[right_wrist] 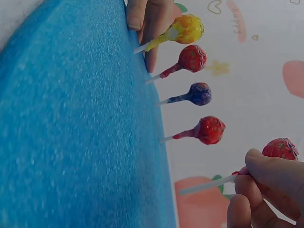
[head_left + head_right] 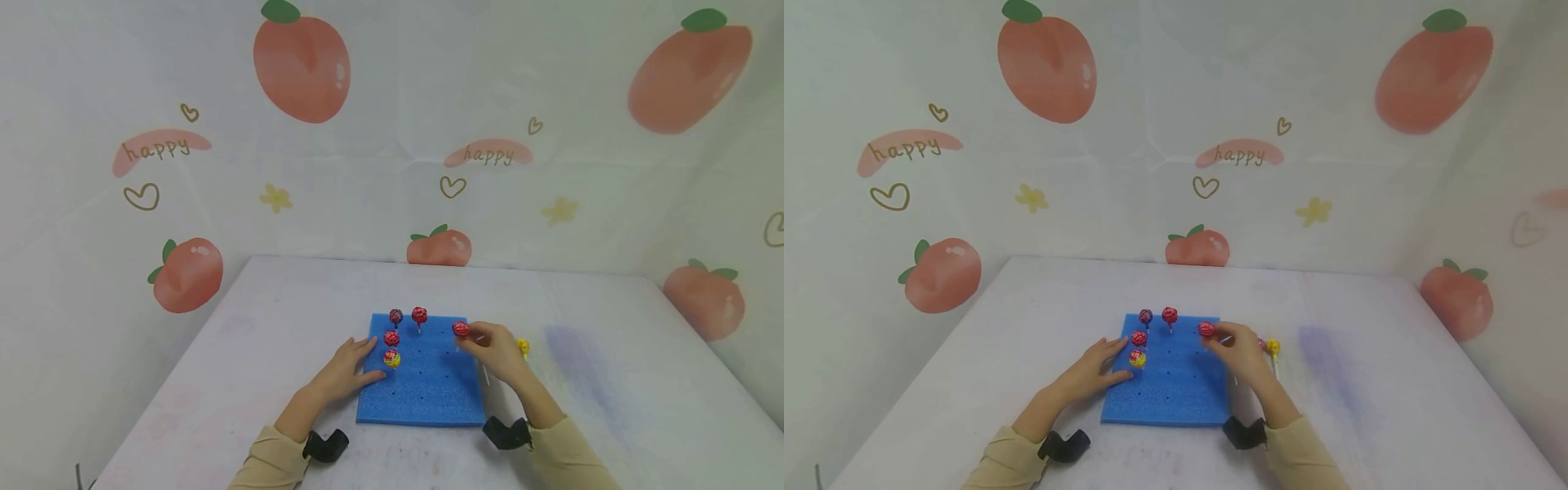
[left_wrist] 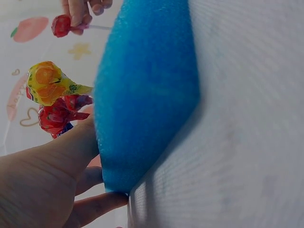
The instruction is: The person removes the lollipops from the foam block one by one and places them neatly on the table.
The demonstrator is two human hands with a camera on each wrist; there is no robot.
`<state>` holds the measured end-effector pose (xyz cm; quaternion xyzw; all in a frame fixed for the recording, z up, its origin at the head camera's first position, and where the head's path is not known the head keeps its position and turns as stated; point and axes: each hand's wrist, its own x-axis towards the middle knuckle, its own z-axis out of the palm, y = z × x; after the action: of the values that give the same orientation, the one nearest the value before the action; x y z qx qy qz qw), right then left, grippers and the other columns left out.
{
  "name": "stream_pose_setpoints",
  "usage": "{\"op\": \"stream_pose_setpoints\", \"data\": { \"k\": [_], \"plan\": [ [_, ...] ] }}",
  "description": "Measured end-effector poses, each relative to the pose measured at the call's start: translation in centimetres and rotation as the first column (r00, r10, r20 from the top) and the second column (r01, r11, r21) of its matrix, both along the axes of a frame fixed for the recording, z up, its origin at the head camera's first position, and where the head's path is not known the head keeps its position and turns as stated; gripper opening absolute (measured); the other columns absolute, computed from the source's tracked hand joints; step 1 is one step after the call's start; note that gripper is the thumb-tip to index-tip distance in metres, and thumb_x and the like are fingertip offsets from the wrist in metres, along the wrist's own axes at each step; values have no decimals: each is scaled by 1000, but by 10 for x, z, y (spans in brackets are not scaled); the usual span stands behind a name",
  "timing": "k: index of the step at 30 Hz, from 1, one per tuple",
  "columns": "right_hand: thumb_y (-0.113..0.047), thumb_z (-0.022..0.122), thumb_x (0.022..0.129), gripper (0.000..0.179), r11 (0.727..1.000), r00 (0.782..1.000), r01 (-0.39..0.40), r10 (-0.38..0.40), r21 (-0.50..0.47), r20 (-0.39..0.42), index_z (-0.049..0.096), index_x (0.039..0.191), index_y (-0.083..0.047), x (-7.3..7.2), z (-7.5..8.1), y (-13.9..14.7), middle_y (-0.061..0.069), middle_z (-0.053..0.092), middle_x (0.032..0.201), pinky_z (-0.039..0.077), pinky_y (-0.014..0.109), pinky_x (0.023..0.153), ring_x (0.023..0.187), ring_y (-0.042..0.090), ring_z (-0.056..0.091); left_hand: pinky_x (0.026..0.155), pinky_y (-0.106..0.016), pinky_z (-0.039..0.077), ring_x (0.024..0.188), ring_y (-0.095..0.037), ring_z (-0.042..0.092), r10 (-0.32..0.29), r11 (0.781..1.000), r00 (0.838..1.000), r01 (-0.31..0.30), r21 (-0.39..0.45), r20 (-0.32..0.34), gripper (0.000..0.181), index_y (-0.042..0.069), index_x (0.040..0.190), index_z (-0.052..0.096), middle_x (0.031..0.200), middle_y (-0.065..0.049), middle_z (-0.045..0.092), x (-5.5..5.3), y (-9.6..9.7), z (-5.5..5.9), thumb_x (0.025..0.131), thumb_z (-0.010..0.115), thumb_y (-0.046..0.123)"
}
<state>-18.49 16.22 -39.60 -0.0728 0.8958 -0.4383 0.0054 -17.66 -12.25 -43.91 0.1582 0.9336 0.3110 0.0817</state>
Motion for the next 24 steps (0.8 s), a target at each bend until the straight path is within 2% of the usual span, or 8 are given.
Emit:
{"op": "stream_pose_setpoints", "data": {
  "k": [6, 17, 24],
  "plan": [
    [-12, 66, 86, 21, 1000, 998, -25, 24, -13, -60, 68, 102, 1, 1, -4, 12, 16, 71, 94, 53, 20, 62, 75, 18, 64, 109, -61, 25, 139, -45, 23, 0, 1000, 1000, 0, -5, -6, 72, 4, 142, 38, 145, -21, 39, 0, 0, 0, 85, 65, 40],
    [-16, 66, 86, 19, 998, 997, 43, -39, 45, -72, 69, 98, -1, 3, -6, 32, 15, 71, 94, 51, 26, 68, 80, 21, 66, 110, -61, 25, 140, -45, 22, 4, 1000, 1000, -4, -6, 9, 72, 5, 142, 38, 146, -21, 38, 1, 0, 1, 86, 64, 40],
    [-13, 65, 87, 22, 996, 994, 78, -74, 40, -82, 67, 102, 2, 6, -6, 46, 16, 69, 92, 49, 22, 61, 76, 16, 62, 110, -61, 25, 140, -45, 22, 3, 1000, 1000, -3, -1, 8, 72, 5, 142, 37, 146, -21, 38, 1, 0, 2, 86, 64, 40]
  ]
}}
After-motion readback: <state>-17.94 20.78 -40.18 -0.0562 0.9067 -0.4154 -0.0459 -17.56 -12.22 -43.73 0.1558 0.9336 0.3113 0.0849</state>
